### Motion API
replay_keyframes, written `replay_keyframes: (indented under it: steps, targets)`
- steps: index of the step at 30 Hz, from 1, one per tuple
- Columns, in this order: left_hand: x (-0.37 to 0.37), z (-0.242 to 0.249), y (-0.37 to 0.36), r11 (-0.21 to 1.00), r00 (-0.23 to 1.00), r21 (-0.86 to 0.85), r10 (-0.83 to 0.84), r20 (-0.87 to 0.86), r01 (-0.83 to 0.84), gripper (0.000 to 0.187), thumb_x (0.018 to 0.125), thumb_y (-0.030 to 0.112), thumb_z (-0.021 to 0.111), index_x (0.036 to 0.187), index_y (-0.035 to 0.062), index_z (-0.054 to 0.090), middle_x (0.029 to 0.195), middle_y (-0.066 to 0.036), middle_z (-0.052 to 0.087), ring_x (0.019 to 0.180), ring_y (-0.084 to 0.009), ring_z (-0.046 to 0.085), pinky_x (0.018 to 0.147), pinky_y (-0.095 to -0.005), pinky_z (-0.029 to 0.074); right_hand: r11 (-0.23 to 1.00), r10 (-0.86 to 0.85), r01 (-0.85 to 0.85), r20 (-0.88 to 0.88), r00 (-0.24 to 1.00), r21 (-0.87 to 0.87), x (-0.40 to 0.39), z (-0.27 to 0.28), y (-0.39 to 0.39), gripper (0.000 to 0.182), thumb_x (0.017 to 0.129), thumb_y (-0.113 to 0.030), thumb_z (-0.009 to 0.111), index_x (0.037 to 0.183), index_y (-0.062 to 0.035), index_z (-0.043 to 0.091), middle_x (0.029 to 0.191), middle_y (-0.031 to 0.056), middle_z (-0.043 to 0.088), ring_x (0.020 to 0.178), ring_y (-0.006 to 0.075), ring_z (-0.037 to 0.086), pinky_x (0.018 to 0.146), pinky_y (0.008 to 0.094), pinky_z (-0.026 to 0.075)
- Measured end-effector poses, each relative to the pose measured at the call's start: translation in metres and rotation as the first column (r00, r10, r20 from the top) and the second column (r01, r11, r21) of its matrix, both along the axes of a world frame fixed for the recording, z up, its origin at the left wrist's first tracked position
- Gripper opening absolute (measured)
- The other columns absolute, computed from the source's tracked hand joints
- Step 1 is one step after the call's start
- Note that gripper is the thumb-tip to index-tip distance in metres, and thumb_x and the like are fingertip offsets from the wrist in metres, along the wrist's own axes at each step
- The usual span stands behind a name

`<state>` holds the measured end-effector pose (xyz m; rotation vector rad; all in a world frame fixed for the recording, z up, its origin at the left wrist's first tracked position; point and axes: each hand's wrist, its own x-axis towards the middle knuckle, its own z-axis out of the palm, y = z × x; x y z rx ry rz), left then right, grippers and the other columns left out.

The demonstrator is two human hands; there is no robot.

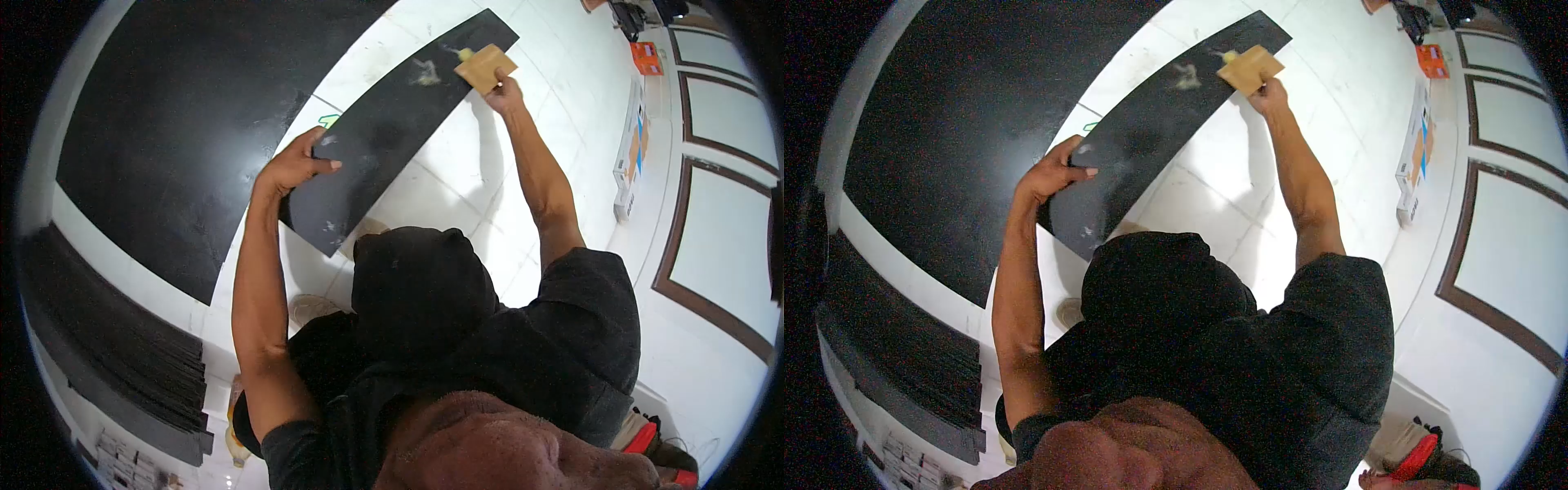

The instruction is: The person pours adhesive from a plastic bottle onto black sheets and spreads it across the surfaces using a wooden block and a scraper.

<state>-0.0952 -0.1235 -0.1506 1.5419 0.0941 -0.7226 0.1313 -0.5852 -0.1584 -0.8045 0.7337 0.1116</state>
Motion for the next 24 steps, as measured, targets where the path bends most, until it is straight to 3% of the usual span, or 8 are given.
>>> replay_keyframes:
  steps: [3,5,6,10,13,17,20,24]
  targets:
    - [0.007,0.008,0.006,0.992,0.994,0.097,-0.07,-0.082,0.078,0.068,0.076,0.014,0.078,0.136,-0.0063,0.052,0.123,-0.021,0.063,0.109,-0.0269,0.062,0.095,-0.0348,0.047,0.825,0.096,-0.252,-0.313,0.945,-0.506,-0.038,-0.005,0.017,0.032,0.098,-0.024,0.064,0.12,-0.0019,0.057,0.108,0.0116,0.062,0.091,0.0253,0.065,0.081,0.0442,0.058]
    - [0.001,0.005,0.007,0.973,0.986,0.195,-0.101,-0.136,0.127,0.061,0.077,0.014,0.077,0.13,-0.0082,0.056,0.118,-0.021,0.065,0.107,-0.0274,0.063,0.094,-0.0351,0.047,0.656,0.282,-0.43,-0.327,0.902,-0.62,-0.045,-0.032,-0.005,0.023,0.096,-0.028,0.068,0.104,-0.0068,0.065,0.086,0.0053,0.062,0.071,0.0165,0.056,0.06,0.0319,0.048]
    - [-0.008,-0.011,0.008,0.964,0.987,0.237,-0.089,-0.132,0.118,0.055,0.078,0.016,0.075,0.125,-0.0072,0.059,0.114,-0.019,0.066,0.103,-0.0268,0.063,0.093,-0.0348,0.047,0.699,0.256,-0.355,-0.247,0.935,-0.62,-0.05,-0.031,0.001,0.017,0.095,-0.027,0.068,0.091,-0.0108,0.066,0.072,0.0004,0.057,0.061,0.0127,0.047,0.052,0.0276,0.036]
    - [-0.036,-0.024,0.027,0.989,0.947,0.071,-0.102,-0.306,0.13,0.046,0.083,0.024,0.072,0.12,-0.0024,0.063,0.106,-0.012,0.067,0.09,-0.0235,0.063,0.088,-0.0343,0.048,0.714,0.317,-0.359,-0.179,0.931,-0.602,-0.033,-0.01,-0.002,0.017,0.096,-0.025,0.066,0.089,-0.0091,0.065,0.072,0.0,0.055,0.057,0.0119,0.046,0.051,0.0268,0.036]
    - [-0.051,-0.036,0.044,0.956,0.902,0.164,-0.161,-0.4,0.244,0.046,0.084,0.028,0.07,0.119,-0.0014,0.065,0.105,-0.011,0.066,0.091,-0.0227,0.061,0.089,-0.0331,0.046,0.646,0.369,-0.374,-0.157,0.916,-0.666,-0.011,0.031,0.018,0.011,0.094,-0.017,0.065,0.091,-0.007,0.063,0.071,-0.0004,0.053,0.053,0.0114,0.041,0.049,0.0266,0.033]
    - [-0.082,-0.044,0.057,0.953,0.87,0.162,-0.154,-0.468,0.256,0.056,0.082,0.033,0.074,0.124,-0.0033,0.062,0.107,-0.012,0.065,0.098,-0.0221,0.059,0.088,-0.032,0.046,0.266,0.64,-0.433,-0.179,0.747,-0.861,0.01,0.064,0.036,0.023,0.088,-0.012,0.066,0.108,0.0003,0.063,0.088,0.0072,0.065,0.071,0.0144,0.059,0.064,0.0286,0.049]
    - [-0.114,-0.068,0.065,0.988,0.853,0.149,0.036,-0.521,0.049,0.081,0.076,0.038,0.08,0.14,-0.0029,0.051,0.122,-0.015,0.064,0.107,-0.0206,0.057,0.084,-0.0329,0.047,0.093,0.73,-0.367,-0.187,0.657,-0.926,0.025,0.061,0.038,0.032,0.085,-0.011,0.068,0.114,0.0016,0.065,0.098,0.0104,0.07,0.085,0.0167,0.067,0.076,0.0319,0.054]
    - [-0.139,-0.051,0.058,0.951,0.768,0.056,0.28,-0.576,-0.304,0.08,0.077,0.034,0.08,0.142,-0.0028,0.049,0.126,-0.015,0.062,0.103,-0.0192,0.061,0.078,-0.03,0.05,-0.034,0.707,-0.236,-0.19,0.681,-0.971,0.021,0.058,0.057,0.03,0.085,-0.016,0.068,0.111,-0.0024,0.068,0.1,0.0122,0.073,0.088,0.0236,0.07,0.078,0.0379,0.056]
